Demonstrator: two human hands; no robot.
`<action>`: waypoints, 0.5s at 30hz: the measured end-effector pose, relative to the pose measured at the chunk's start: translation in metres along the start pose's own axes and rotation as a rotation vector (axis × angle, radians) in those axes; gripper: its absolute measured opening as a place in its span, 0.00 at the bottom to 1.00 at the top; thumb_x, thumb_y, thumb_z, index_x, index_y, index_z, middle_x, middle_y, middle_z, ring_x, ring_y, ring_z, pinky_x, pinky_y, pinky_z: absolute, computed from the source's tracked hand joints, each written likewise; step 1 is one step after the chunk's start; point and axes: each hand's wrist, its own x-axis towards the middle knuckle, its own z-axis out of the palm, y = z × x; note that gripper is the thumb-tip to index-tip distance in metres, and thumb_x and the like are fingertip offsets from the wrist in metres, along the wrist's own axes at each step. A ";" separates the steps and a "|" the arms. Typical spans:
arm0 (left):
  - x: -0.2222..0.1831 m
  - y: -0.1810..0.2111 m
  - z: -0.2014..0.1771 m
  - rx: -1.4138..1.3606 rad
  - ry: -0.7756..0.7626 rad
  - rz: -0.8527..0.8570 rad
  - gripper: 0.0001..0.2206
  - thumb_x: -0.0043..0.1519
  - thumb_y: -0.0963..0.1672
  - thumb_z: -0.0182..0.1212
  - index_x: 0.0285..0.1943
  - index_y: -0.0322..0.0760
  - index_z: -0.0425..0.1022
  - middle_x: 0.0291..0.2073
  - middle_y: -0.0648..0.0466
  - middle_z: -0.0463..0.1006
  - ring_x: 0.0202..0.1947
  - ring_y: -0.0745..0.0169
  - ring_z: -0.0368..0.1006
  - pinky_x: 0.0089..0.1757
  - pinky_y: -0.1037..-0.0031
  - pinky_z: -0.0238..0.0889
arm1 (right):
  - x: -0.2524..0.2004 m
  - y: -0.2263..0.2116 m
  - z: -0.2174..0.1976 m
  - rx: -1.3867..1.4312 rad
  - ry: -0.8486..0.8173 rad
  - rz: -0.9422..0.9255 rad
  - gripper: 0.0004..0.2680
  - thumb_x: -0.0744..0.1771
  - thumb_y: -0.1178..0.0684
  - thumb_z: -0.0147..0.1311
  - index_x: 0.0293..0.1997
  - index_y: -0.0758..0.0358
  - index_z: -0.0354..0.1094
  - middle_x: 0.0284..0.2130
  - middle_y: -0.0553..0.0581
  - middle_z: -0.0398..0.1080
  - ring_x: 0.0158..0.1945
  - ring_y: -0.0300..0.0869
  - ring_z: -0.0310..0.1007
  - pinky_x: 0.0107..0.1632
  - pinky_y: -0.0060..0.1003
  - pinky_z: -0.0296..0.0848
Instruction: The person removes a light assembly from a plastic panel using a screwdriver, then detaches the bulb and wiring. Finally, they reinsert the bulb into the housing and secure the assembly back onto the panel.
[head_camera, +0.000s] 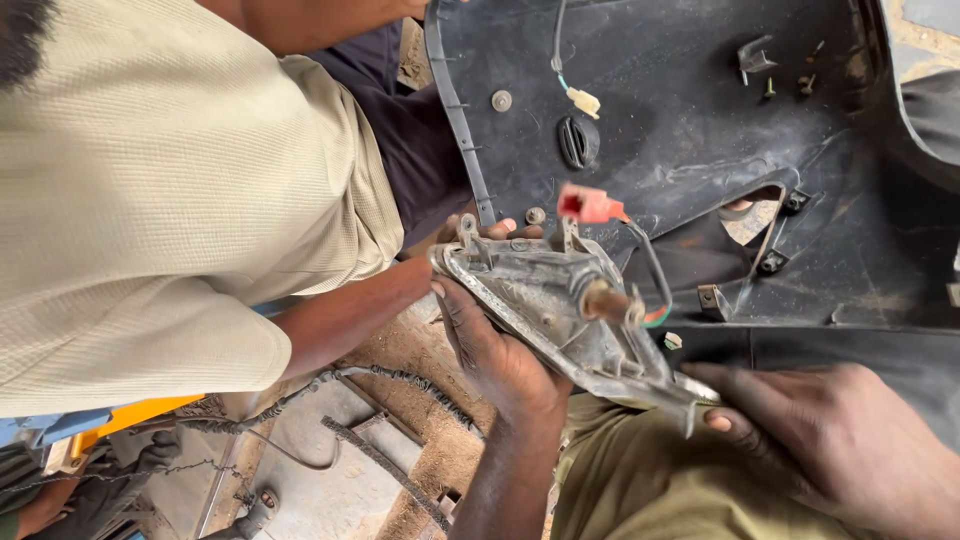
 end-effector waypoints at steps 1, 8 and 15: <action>0.003 0.003 0.005 -0.031 0.033 -0.011 0.25 0.79 0.53 0.39 0.75 0.31 0.58 0.57 0.37 0.72 0.56 0.47 0.75 0.56 0.50 0.72 | 0.000 0.008 0.006 -0.103 0.085 -0.148 0.19 0.64 0.37 0.55 0.58 0.49 0.74 0.31 0.49 0.80 0.33 0.42 0.82 0.36 0.37 0.81; 0.003 0.006 0.015 -0.029 -0.016 -0.024 0.26 0.75 0.53 0.39 0.75 0.34 0.54 0.55 0.41 0.71 0.58 0.46 0.73 0.57 0.48 0.71 | -0.024 -0.025 -0.003 -0.349 0.612 -0.256 0.14 0.63 0.41 0.56 0.46 0.57 0.76 0.39 0.55 0.78 0.39 0.48 0.80 0.40 0.43 0.77; -0.011 -0.007 0.022 0.126 -0.168 0.152 0.25 0.77 0.53 0.41 0.73 0.30 0.55 0.56 0.41 0.71 0.59 0.43 0.72 0.59 0.42 0.71 | -0.006 -0.102 -0.063 -0.225 0.949 -0.191 0.17 0.58 0.43 0.60 0.41 0.67 0.70 0.39 0.65 0.73 0.41 0.54 0.77 0.41 0.45 0.75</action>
